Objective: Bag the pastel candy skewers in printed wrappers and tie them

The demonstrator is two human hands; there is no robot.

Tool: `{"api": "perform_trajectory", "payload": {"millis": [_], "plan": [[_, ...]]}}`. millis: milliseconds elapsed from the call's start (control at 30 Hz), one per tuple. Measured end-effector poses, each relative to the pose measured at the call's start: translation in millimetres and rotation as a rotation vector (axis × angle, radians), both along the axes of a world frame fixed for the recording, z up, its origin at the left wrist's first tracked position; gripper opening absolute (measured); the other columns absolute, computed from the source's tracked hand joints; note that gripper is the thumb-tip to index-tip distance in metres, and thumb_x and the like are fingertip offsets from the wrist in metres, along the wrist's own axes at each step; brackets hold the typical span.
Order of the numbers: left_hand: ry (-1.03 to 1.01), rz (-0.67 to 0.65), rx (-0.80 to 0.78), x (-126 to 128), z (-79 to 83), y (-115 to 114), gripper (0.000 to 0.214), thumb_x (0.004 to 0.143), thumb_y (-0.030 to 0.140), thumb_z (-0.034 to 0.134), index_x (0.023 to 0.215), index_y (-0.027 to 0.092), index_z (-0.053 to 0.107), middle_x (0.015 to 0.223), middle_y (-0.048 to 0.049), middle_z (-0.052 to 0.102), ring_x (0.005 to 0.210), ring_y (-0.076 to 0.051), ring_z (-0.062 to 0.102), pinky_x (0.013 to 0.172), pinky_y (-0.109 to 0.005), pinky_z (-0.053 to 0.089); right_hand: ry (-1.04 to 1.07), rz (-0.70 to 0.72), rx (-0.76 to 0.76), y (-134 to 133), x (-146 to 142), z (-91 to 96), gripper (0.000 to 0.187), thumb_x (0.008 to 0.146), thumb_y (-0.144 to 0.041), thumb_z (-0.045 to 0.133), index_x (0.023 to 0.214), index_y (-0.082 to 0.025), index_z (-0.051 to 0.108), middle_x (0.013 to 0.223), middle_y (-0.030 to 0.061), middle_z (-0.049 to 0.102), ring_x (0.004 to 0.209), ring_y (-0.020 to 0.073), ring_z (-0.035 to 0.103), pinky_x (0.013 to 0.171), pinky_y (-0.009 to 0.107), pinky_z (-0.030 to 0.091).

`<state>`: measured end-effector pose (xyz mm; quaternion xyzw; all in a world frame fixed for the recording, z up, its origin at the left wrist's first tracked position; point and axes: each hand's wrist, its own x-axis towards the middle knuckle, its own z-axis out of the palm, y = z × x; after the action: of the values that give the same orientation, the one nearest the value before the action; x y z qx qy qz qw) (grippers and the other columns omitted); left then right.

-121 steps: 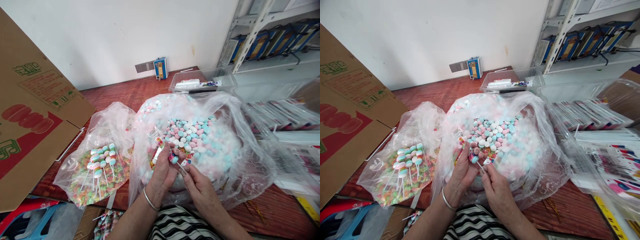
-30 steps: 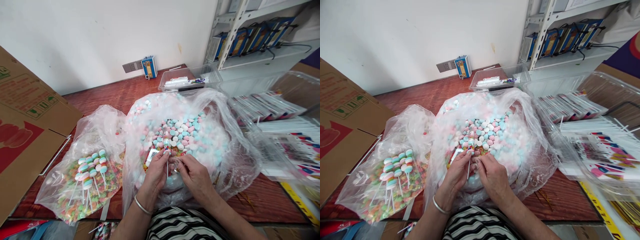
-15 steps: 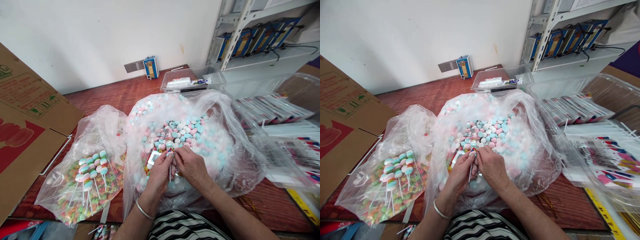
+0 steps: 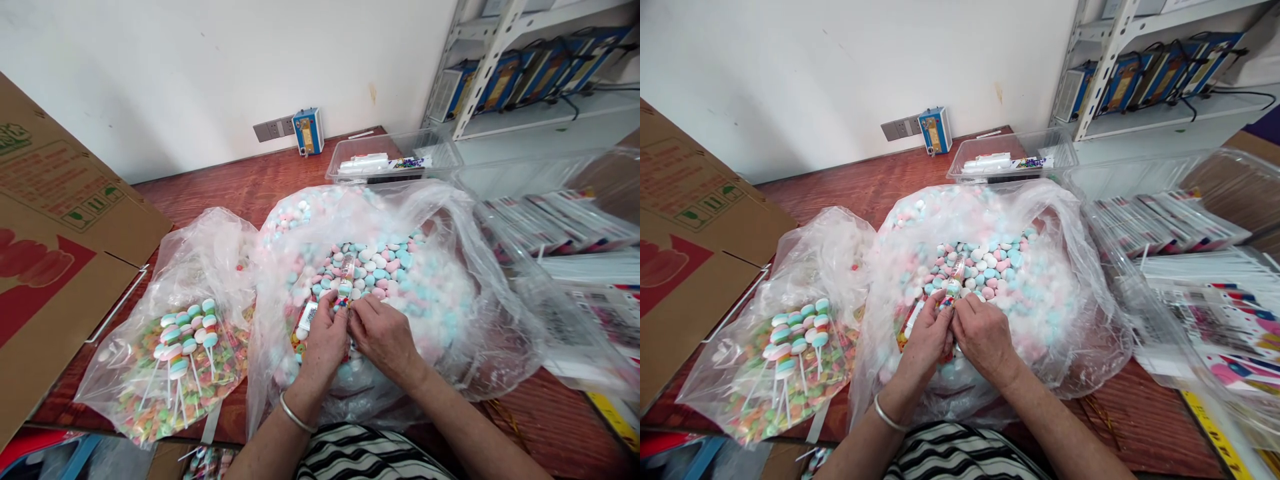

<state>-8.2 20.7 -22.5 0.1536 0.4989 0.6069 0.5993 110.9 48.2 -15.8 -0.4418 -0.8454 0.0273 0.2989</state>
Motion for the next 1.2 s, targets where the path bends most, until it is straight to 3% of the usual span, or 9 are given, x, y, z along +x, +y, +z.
{"api": "perform_trajectory", "payload": {"millis": [133,333,467,567,667,733,867,1033,1200], "plan": [[0.149,-0.065,-0.001,4,4.7,1,0.041,0.077,0.032,0.073,0.116,0.025,0.062,0.058,0.0049,0.058,0.043,-0.011,0.047,0.045,-0.021,0.037,0.051,0.025,-0.007,0,1,-0.4,0.025,0.094,-0.017,0.045,0.073,-0.019,0.058,0.072,0.0043,0.058,0.063,0.0172,0.05,0.06,0.029,0.035],[0.187,-0.222,-0.063,4,23.4,0,0.051,0.082,0.037,0.063,0.129,0.021,0.053,0.056,0.0056,0.057,0.035,-0.008,0.036,0.036,-0.02,0.026,0.476,0.014,-0.44,2,4,2.5,0.015,0.086,-0.015,0.047,0.073,-0.021,0.053,0.067,-0.001,0.057,0.061,0.0148,0.054,0.055,0.024,0.04],[0.268,-0.226,-0.002,0,23.1,-2,0.051,0.083,0.033,0.061,0.131,0.02,0.056,0.054,0.005,0.056,0.041,-0.009,0.042,0.041,-0.02,0.032,0.528,0.035,-0.507,2,4,1.7,0.016,0.089,-0.017,0.045,0.077,-0.021,0.053,0.064,-0.0028,0.058,0.055,0.0129,0.056,0.053,0.023,0.044],[0.366,-0.193,0.002,-2,17.4,-3,0.053,0.081,0.034,0.064,0.132,0.021,0.059,0.063,0.0024,0.063,0.055,-0.013,0.055,0.053,-0.022,0.043,0.48,-0.017,-0.389,-1,3,2.8,0.006,0.088,-0.018,0.051,0.086,-0.019,0.057,0.075,0.0,0.06,0.063,0.0141,0.057,0.058,0.024,0.044],[0.476,-0.183,0.009,-2,15.5,-4,0.053,0.081,0.035,0.064,0.133,0.023,0.059,0.084,-0.0024,0.072,0.081,-0.019,0.064,0.073,-0.028,0.05,0.276,-0.033,-0.103,-3,2,4.9,0.013,0.094,-0.02,0.049,0.086,-0.018,0.058,0.076,0.0024,0.06,0.064,0.0151,0.055,0.059,0.026,0.04],[0.544,-0.179,0.025,0,17.7,-3,0.051,0.083,0.035,0.063,0.133,0.023,0.059,0.106,-0.0051,0.073,0.102,-0.023,0.064,0.089,-0.032,0.048,0.124,-0.035,0.065,-3,3,6.1,0.021,0.097,-0.02,0.045,0.081,-0.018,0.058,0.072,0.0032,0.059,0.062,0.0165,0.053,0.059,0.028,0.037],[0.628,-0.188,0.08,2,24.3,0,0.046,0.086,0.033,0.059,0.132,0.025,0.061,0.141,-0.0041,0.057,0.132,-0.025,0.048,0.112,-0.036,0.032,-0.044,-0.082,0.253,0,4,8.0,0.024,0.097,-0.018,0.046,0.076,-0.019,0.057,0.066,0.0038,0.057,0.059,0.0187,0.045,0.058,0.032,0.031],[0.575,-0.168,0.098,5,19.7,4,0.047,0.087,0.032,0.06,0.133,0.024,0.059,0.14,-0.0062,0.058,0.128,-0.025,0.052,0.11,-0.038,0.036,0.013,-0.045,0.228,3,3,6.7,0.027,0.099,-0.017,0.042,0.075,-0.018,0.055,0.067,0.0048,0.054,0.063,0.0191,0.046,0.06,0.032,0.032],[0.412,-0.078,0.028,11,10.6,7,0.047,0.081,0.027,0.065,0.127,0.022,0.063,0.118,-0.0075,0.07,0.104,-0.024,0.064,0.092,-0.034,0.048,0.039,0.008,0.197,2,2,-1.1,0.027,0.099,-0.018,0.04,0.075,-0.02,0.052,0.067,0.0042,0.053,0.063,0.0193,0.046,0.06,0.031,0.034]]}}
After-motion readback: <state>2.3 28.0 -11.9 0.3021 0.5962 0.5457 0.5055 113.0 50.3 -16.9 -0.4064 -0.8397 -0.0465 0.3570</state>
